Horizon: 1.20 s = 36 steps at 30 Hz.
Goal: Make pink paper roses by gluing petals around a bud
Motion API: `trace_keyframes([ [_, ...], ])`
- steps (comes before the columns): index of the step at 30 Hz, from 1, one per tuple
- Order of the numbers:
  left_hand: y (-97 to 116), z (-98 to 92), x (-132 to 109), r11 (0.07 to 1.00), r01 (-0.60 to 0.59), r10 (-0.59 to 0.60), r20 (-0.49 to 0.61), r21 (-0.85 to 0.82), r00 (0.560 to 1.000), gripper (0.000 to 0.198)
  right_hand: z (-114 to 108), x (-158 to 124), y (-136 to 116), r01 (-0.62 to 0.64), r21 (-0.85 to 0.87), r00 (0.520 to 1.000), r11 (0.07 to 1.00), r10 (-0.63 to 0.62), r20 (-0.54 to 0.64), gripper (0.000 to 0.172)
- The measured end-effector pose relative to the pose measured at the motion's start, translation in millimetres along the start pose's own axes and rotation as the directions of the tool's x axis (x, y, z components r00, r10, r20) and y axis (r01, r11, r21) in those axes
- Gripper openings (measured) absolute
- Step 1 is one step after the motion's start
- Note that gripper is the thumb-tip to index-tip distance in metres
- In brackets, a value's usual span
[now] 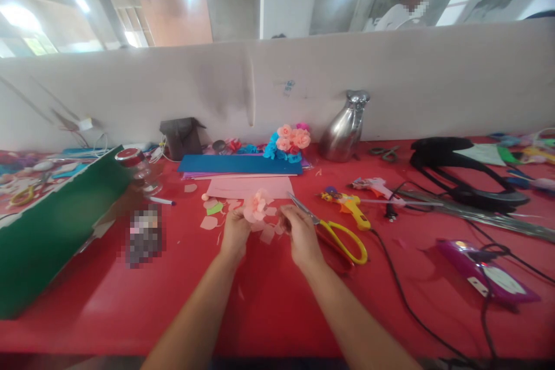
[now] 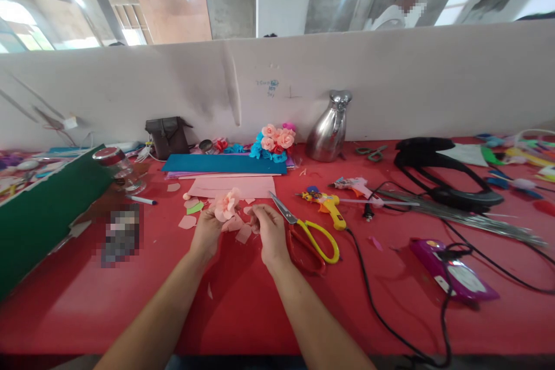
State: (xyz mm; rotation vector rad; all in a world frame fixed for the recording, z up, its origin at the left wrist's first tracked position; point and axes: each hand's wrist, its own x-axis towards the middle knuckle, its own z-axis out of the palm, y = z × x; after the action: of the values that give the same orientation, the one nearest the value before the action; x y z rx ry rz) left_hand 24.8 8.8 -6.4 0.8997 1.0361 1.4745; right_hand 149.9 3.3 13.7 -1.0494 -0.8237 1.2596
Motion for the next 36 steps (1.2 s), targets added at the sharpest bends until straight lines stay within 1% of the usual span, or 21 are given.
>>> trace_keyframes([
  [3, 0, -1.5, 2, 1.0, 0.022, -0.022, -0.065, -0.005, 0.998, 0.01, 0, 0, 1, 0.003, -0.009, 1.0, 1.0, -0.003, -0.004, 0.016],
  [5, 1, -2.6, 3, 0.998, 0.043, -0.046, -0.092, -0.039, 0.995, 0.012, 0, 1, 1, 0.001, -0.017, 1.0, 1.0, -0.002, -0.005, 0.016],
  [7, 2, -3.4, 4, 0.994, 0.068, -0.076, -0.105, -0.082, 0.992, 0.019, 0, 1, 2, -0.007, -0.017, 1.0, 1.0, 0.007, -0.006, 0.017],
  [10, 3, -3.8, 5, 0.976, 0.129, -0.147, -0.095, -0.175, 0.985, 0.026, 0, 1, 3, -0.029, -0.023, 1.0, 0.999, 0.029, 0.002, 0.018],
  [14, 2, -4.6, 8, 0.929, 0.228, -0.256, -0.059, -0.292, 0.965, 0.027, -1, 2, 5, -0.05, -0.04, 0.999, 0.998, 0.051, 0.017, 0.017],
  [21, 3, -5.4, 9, 0.894, 0.29, -0.327, -0.055, -0.341, 0.943, 0.029, -3, 3, 9, -0.028, -0.053, 0.999, 0.998, 0.03, 0.035, 0.02],
  [25, 3, -6.2, 10, 0.909, 0.292, -0.322, -0.058, -0.299, 0.945, 0.03, -2, 4, 9, -0.028, -0.053, 0.999, 0.998, 0.03, 0.026, 0.02],
  [28, 4, -8.7, 12, 0.942, 0.223, -0.257, -0.111, -0.252, 0.96, 0.029, -1, 4, 8, -0.047, -0.047, 0.998, 0.998, 0.048, 0.03, 0.02],
  [30, 5, -11.0, 14, 0.959, 0.159, -0.198, -0.151, -0.236, 0.968, 0.03, -1, 4, 8, -0.047, -0.08, 0.998, 0.996, 0.05, 0.04, 0.021],
  [32, 7, -13.2, 15, 0.966, 0.122, -0.166, -0.185, -0.227, 0.969, 0.031, -1, 3, 9, -0.013, -0.142, 0.998, 0.99, 0.022, 0.059, 0.023],
  [36, 12, -16.7, 17, 0.968, 0.11, -0.159, -0.212, -0.227, 0.964, 0.032, -1, 1, 11, 0.099, -0.249, 0.993, 0.964, -0.08, 0.085, 0.026],
])
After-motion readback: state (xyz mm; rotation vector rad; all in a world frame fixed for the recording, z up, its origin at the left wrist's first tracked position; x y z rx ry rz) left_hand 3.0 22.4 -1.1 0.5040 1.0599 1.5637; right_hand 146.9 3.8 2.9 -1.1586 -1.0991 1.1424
